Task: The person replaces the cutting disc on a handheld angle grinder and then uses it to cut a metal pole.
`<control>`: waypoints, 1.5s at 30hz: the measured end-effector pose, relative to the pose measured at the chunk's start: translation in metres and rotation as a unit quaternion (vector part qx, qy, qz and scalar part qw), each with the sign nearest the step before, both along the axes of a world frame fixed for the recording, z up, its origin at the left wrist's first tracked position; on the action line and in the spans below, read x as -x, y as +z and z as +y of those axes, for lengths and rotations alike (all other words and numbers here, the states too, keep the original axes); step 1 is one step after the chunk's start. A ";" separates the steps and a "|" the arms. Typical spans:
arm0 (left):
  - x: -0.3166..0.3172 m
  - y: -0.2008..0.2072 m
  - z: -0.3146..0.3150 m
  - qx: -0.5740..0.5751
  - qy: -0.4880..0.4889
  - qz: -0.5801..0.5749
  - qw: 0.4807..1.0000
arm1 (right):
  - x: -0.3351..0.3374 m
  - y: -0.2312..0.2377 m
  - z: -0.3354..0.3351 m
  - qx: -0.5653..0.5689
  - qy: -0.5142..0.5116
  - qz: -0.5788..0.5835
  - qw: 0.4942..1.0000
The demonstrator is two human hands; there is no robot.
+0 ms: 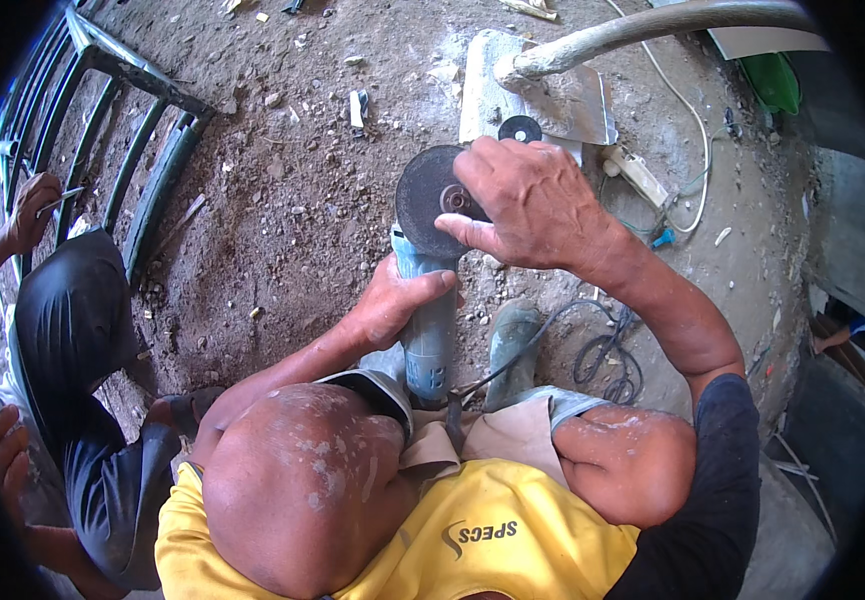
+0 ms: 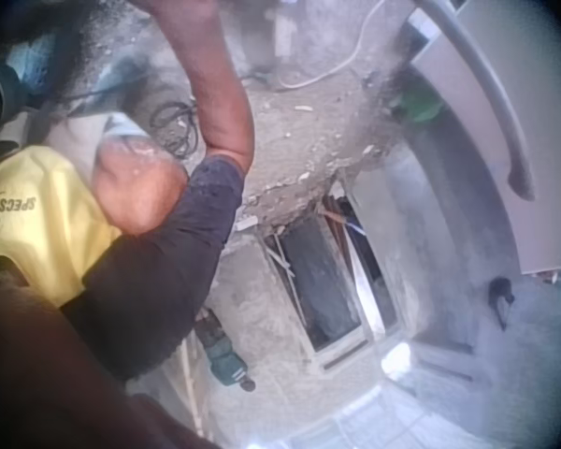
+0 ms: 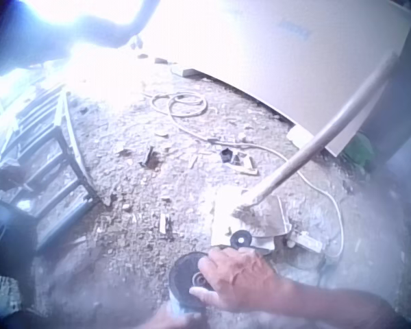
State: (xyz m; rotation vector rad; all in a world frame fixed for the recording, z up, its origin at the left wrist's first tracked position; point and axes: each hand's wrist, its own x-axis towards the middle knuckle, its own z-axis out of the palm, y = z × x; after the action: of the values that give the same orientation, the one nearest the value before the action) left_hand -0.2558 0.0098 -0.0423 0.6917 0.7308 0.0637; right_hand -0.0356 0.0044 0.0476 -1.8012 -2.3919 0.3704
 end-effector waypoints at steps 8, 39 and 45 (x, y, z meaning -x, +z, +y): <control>-0.003 0.009 0.001 0.023 -0.007 0.017 1.000 | 0.003 0.008 0.002 0.069 -0.028 -0.037 0.997; -0.001 0.002 -0.001 0.007 -0.006 0.011 1.000 | 0.007 0.012 -0.007 0.003 -0.010 0.024 1.000; -0.001 0.005 -0.003 0.005 0.013 0.010 1.000 | 0.008 0.025 -0.007 0.022 -0.034 0.017 0.999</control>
State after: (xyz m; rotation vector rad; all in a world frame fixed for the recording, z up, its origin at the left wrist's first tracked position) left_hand -0.2545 0.0071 -0.0378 0.6750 0.7594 0.0767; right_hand -0.0436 -0.0023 0.0728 -1.8737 -2.3118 0.4447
